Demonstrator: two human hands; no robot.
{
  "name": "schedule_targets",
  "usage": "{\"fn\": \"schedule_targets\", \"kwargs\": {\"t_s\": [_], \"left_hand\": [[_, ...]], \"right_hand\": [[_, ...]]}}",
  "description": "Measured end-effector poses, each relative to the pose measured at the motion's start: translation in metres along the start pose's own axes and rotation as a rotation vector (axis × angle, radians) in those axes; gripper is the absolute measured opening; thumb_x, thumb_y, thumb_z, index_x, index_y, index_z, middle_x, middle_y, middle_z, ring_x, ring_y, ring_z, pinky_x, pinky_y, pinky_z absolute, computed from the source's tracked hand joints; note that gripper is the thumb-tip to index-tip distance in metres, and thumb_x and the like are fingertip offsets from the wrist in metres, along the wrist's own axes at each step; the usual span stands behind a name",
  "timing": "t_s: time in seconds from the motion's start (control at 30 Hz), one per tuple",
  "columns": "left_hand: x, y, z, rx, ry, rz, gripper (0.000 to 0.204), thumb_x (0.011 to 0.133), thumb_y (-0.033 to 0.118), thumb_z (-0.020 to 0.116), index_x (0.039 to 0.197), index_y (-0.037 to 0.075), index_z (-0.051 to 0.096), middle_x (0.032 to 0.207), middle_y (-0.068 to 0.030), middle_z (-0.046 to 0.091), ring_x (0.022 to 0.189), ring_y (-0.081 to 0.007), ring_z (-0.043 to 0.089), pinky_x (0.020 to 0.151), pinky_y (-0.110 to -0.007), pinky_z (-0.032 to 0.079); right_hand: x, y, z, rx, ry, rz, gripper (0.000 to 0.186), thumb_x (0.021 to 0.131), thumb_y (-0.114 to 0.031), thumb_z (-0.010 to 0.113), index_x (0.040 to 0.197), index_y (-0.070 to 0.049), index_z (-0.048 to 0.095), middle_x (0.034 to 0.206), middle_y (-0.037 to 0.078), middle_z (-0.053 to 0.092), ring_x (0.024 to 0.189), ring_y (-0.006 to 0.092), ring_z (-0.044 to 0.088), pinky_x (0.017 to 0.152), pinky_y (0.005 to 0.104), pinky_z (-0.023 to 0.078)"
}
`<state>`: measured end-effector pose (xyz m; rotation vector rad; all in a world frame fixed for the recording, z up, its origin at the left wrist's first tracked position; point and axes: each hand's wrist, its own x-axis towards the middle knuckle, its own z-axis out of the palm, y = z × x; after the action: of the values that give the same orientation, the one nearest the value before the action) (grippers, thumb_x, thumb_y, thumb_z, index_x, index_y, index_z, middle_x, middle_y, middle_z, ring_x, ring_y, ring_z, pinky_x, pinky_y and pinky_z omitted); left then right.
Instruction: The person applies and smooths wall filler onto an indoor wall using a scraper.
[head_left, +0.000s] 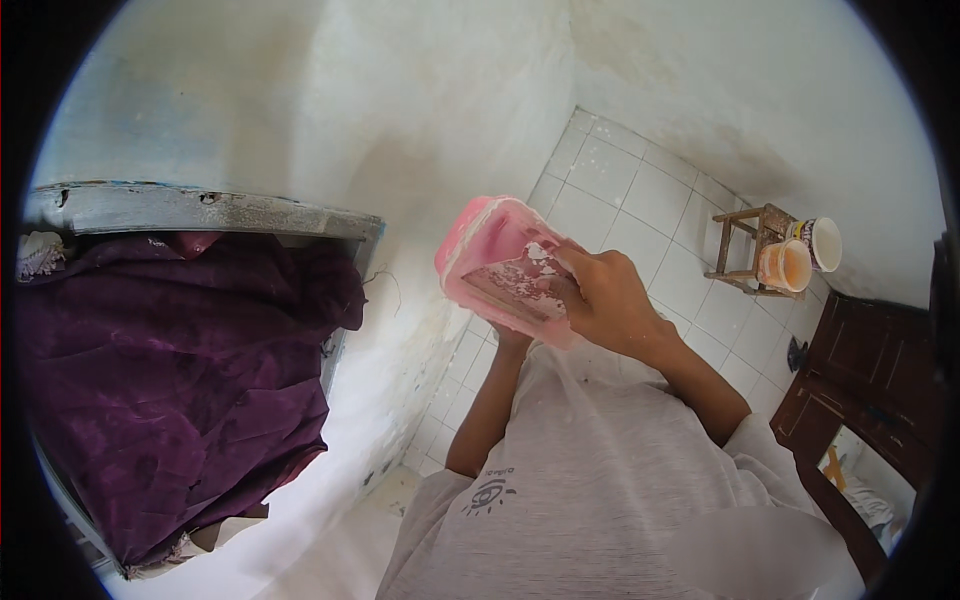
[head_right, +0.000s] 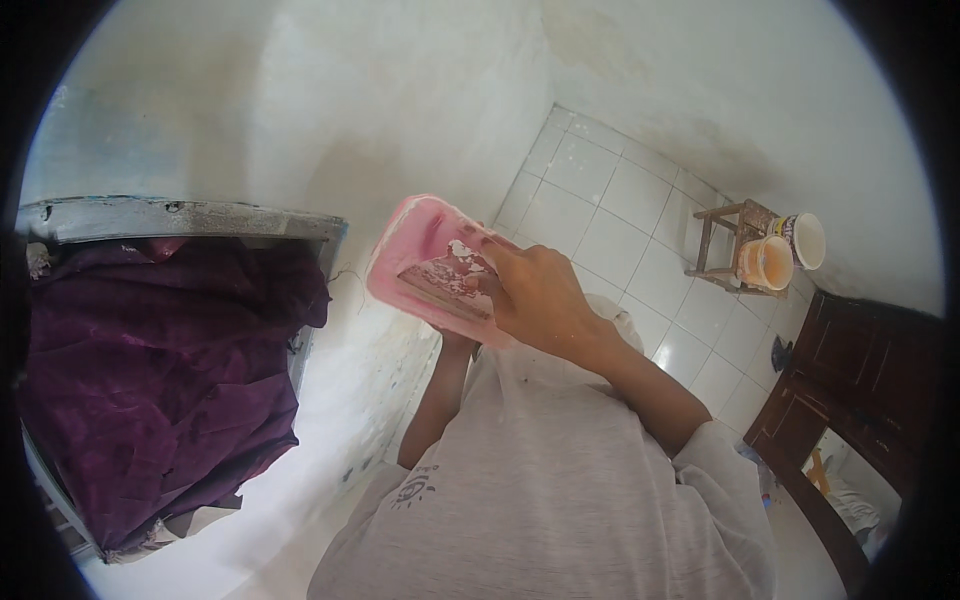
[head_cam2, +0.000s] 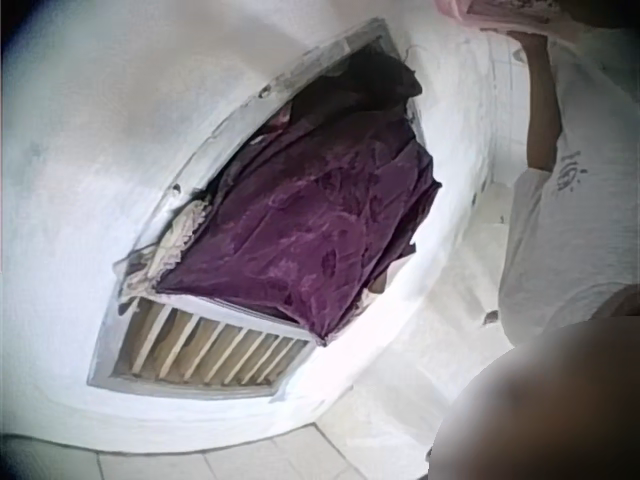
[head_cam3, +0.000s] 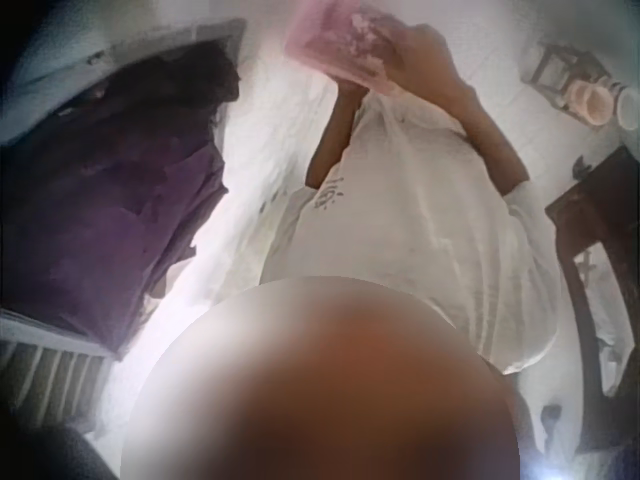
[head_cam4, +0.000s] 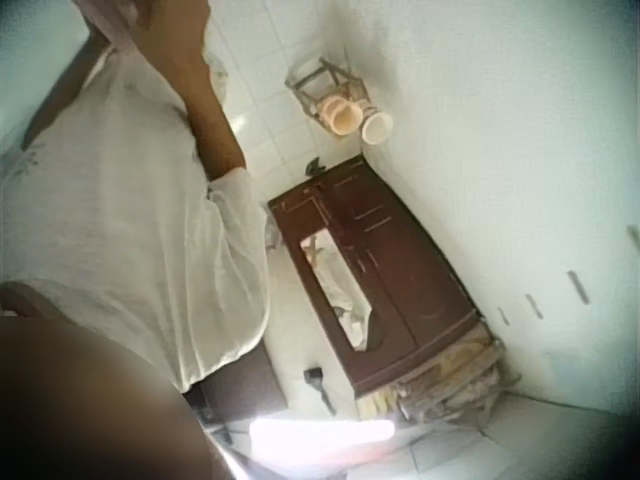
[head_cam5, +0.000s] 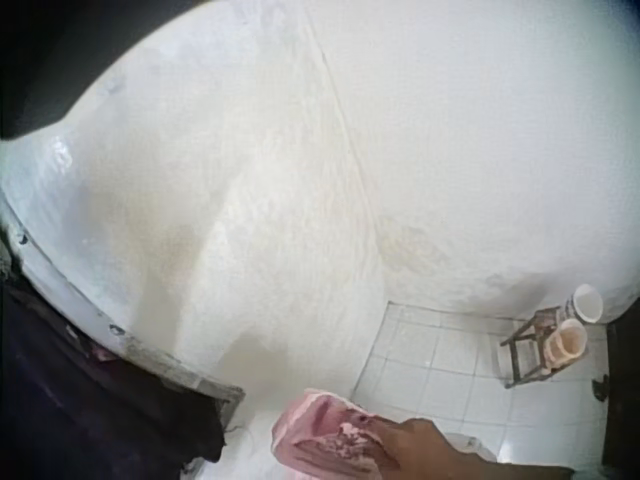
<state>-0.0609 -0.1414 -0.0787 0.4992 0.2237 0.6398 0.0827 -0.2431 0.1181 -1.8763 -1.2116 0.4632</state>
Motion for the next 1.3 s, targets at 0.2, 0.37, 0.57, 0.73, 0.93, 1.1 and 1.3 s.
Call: {"fn": "schedule_targets", "kwargs": {"t_s": [0.2,0.37,0.57,0.73,0.93,1.1,1.3], "left_hand": [[-0.005,-0.012,-0.013,0.108,0.011,-0.081,0.102,0.087,0.087,0.041,0.159,0.016,0.031,0.158,-0.0094,0.041,0.144,-0.0314,0.042,0.119,-0.051,0.038],[-0.005,-0.016,-0.011,0.163,-0.013,-0.124,0.1,0.088,0.086,0.042,0.159,0.016,0.03,0.158,-0.0091,0.042,0.143,-0.0317,0.042,0.119,-0.051,0.037],[0.017,-0.007,0.067,0.157,0.326,-0.063,0.092,0.096,0.082,0.026,0.161,0.016,0.025,0.162,-0.0081,0.034,0.148,-0.0318,0.035,0.123,-0.051,0.031],[0.027,0.013,0.088,-0.133,0.255,-0.094,0.091,0.097,0.078,0.035,0.161,0.013,0.025,0.16,-0.0101,0.036,0.147,-0.0333,0.036,0.122,-0.051,0.032],[0.034,0.024,0.072,-0.167,0.252,-0.05,0.085,0.099,0.075,0.034,0.157,0.012,0.033,0.155,-0.0116,0.044,0.142,-0.0338,0.044,0.119,-0.052,0.038],[0.023,0.046,0.057,-0.149,0.238,-0.065,0.086,0.099,0.073,0.039,0.158,0.01,0.032,0.156,-0.0138,0.043,0.141,-0.0362,0.044,0.118,-0.054,0.038],[0.005,0.067,0.042,-0.138,0.088,-0.101,0.089,0.098,0.075,0.039,0.159,0.011,0.031,0.156,-0.0138,0.044,0.143,-0.0364,0.044,0.117,-0.059,0.037]], "right_hand": [[0.0,0.019,0.003,0.185,-0.028,0.139,0.021,0.089,-0.005,0.07,0.107,0.006,0.068,0.068,0.022,0.062,0.052,0.0288,0.059,0.053,0.0367,0.045],[0.006,0.033,-0.022,0.29,-0.142,0.258,0.018,0.095,-0.008,0.068,0.107,0.006,0.069,0.068,0.011,0.065,0.058,0.0111,0.055,0.055,0.0315,0.044],[0.006,0.071,-0.053,0.724,-0.074,0.341,0.03,0.101,-0.02,0.066,0.115,0.006,0.072,0.091,0.005,0.074,0.08,0.0066,0.061,0.073,0.0268,0.05],[0.007,0.075,-0.04,1.007,0.052,0.47,0.038,0.101,-0.025,0.068,0.121,0.007,0.067,0.107,0.008,0.074,0.092,0.0098,0.066,0.084,0.0258,0.051],[0.017,0.041,-0.029,1.435,0.028,0.507,0.044,0.1,-0.021,0.067,0.133,0.006,0.057,0.116,0.011,0.072,0.099,0.015,0.072,0.092,0.0288,0.056],[0.027,0.02,-0.005,1.588,-0.07,0.445,0.043,0.1,-0.019,0.065,0.137,0.002,0.054,0.124,0.01,0.069,0.109,0.0154,0.07,0.094,0.0317,0.058],[0.094,-0.037,-0.004,1.627,-0.049,0.246,0.033,0.101,-0.009,0.063,0.133,-0.002,0.058,0.116,0.008,0.071,0.1,0.013,0.071,0.084,0.0264,0.06]]}}
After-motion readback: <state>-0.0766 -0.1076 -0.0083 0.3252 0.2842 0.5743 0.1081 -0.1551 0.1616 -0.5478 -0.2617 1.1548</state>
